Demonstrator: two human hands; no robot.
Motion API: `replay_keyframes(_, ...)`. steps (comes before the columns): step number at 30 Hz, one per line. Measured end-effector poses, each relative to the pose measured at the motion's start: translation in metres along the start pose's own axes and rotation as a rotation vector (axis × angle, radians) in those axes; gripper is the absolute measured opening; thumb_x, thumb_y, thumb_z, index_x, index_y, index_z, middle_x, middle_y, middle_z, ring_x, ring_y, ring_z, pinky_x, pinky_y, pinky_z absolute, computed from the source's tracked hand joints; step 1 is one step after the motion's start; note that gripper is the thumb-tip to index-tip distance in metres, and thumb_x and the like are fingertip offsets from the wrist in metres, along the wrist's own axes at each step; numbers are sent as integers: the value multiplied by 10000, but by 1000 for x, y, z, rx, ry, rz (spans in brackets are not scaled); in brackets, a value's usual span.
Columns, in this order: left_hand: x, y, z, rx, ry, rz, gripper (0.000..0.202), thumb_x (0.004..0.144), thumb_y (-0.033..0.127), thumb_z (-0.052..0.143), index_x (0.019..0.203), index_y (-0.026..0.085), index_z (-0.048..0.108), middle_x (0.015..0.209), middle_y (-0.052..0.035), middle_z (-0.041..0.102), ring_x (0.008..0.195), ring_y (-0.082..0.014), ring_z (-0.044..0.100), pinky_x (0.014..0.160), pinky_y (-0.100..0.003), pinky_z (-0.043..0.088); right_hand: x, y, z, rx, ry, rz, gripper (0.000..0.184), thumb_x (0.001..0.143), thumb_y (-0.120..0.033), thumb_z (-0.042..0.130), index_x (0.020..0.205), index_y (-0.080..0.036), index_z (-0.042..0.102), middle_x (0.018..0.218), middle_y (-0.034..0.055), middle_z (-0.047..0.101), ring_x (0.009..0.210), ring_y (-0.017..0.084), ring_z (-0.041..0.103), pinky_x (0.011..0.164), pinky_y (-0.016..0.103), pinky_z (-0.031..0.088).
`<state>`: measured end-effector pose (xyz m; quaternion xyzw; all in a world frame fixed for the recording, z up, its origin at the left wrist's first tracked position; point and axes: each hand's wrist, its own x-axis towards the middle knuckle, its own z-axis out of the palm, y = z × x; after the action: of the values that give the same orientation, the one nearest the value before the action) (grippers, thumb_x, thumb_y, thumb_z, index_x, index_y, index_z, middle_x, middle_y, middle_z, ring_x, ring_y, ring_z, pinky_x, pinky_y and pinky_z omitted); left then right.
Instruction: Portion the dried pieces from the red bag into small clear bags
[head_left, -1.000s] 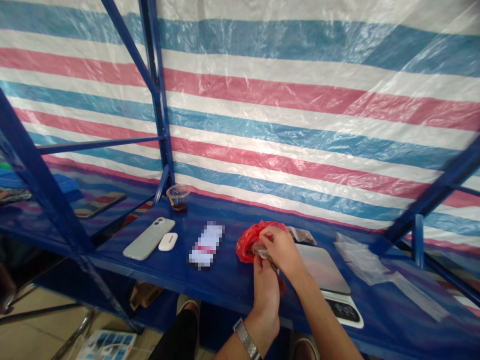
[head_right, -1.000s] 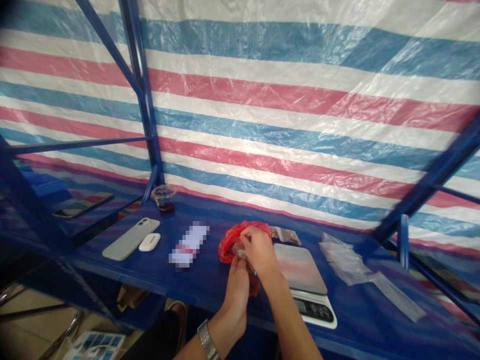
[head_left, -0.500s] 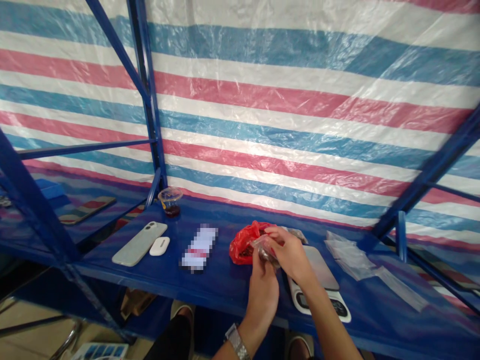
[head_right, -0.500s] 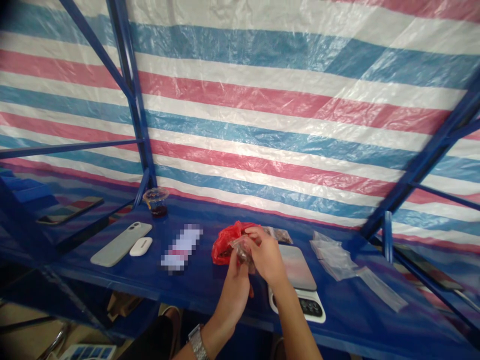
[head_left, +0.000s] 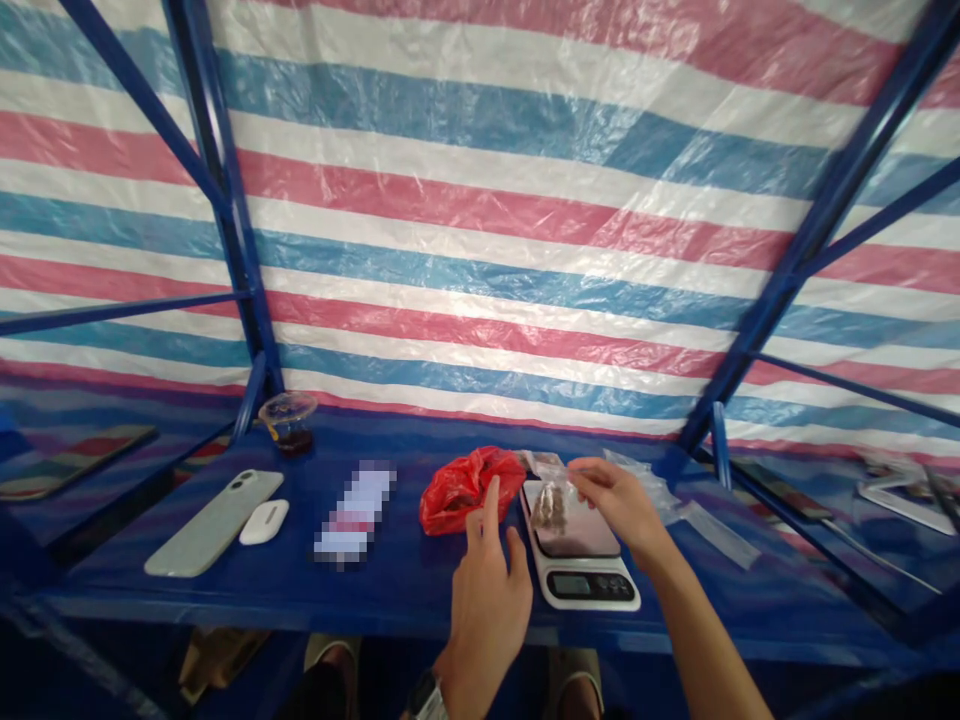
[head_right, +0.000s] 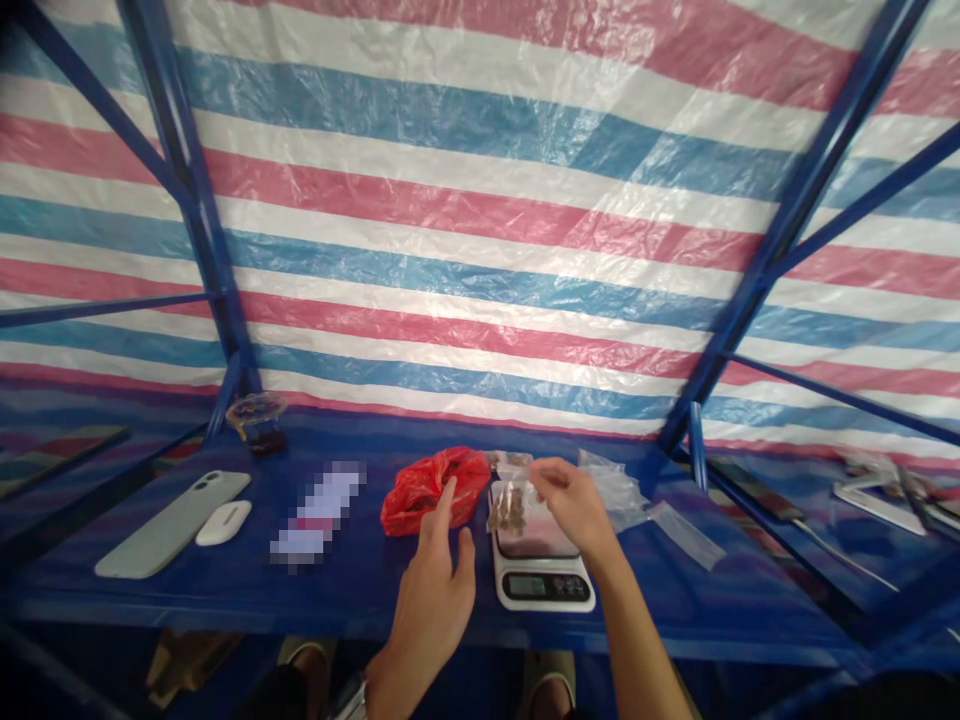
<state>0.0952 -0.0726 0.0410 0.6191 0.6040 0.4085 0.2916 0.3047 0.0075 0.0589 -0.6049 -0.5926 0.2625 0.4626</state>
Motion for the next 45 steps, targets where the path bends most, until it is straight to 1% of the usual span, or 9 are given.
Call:
replay_keyframes(3, 0, 2, 2, 34, -9, 5, 560, 1030, 295, 352, 1590, 277, 352, 1547, -122, 512, 1205, -277, 689, 1007, -367, 534, 2, 27, -11, -287, 87, 39, 203, 782, -325, 632, 897, -200, 744, 766, 50, 760, 744, 238, 700, 742, 342, 501)
replay_keyframes(5, 0, 3, 5, 46, -22, 13, 563, 1024, 279, 361, 1586, 262, 354, 1556, -129, 503, 1235, -282, 674, 1028, -379, 525, 1, 37, -14, -439, 106, 35, 240, 823, -334, 595, 949, -203, 751, 836, 62, 768, 812, 252, 712, 781, 347, 496)
replay_keyframes(8, -1, 4, 9, 56, -41, 30, 562, 1017, 255, 369, 1578, 244, 363, 1535, -143, 523, 1290, -287, 639, 1073, -392, 497, -1, 42, -15, -535, 144, 33, 341, 890, -384, 534, 1067, -185, 746, 921, 88, 770, 875, 264, 713, 800, 349, 492)
replay_keyframes(13, -2, -1, 15, 60, -55, 67, 526, 998, 242, 399, 1522, 238, 442, 1534, -140, 527, 1301, -289, 629, 1085, -401, 488, -1, 42, -24, -533, 220, 32, 373, 936, -393, 474, 1065, -185, 756, 988, 115, 781, 951, 281, 713, 819, 349, 486)
replay_keyframes(17, -1, -6, 16, 87, -64, 62, 515, 971, 218, 424, 1483, 230, 478, 1526, -138, 538, 1275, -298, 639, 1033, -412, 521, -2, 46, -28, -522, 200, 63, 334, 931, -387, 494, 974, -200, 768, 887, 104, 784, 864, 281, 714, 756, 343, 471)
replay_keyframes(24, 2, -9, 13, 155, -66, 103, 485, 969, 183, 396, 1447, 200, 481, 1469, -144, 580, 1261, -263, 641, 1041, -394, 520, -3, 52, -29, -530, 155, 94, 344, 939, -406, 502, 888, -208, 778, 796, 89, 766, 756, 251, 689, 682, 316, 433)
replay_keyframes(29, 2, -10, 14, 180, -62, 96, 487, 962, 177, 401, 1442, 196, 484, 1443, -152, 593, 1244, -278, 653, 997, -416, 546, -3, 53, -28, -552, 135, 137, 409, 957, -463, 487, 860, -195, 781, 814, 119, 771, 807, 274, 700, 710, 327, 440)
replay_keyframes(37, 2, -11, 13, 203, -70, 89, 480, 964, 177, 411, 1436, 217, 493, 1421, -136, 609, 1233, -254, 664, 962, -358, 554, -6, 45, -24, -585, 56, 184, 453, 968, -523, 468, 846, -216, 777, 827, 121, 783, 855, 294, 724, 729, 341, 450)
replay_keyframes(45, 0, -16, 17, 130, -73, 130, 450, 958, 156, 395, 1383, 221, 530, 1387, -127, 629, 1212, -247, 672, 973, -376, 549, -7, 46, -17, -526, 91, 171, 401, 928, -512, 535, 796, -212, 766, 775, 114, 767, 800, 284, 713, 713, 344, 458)
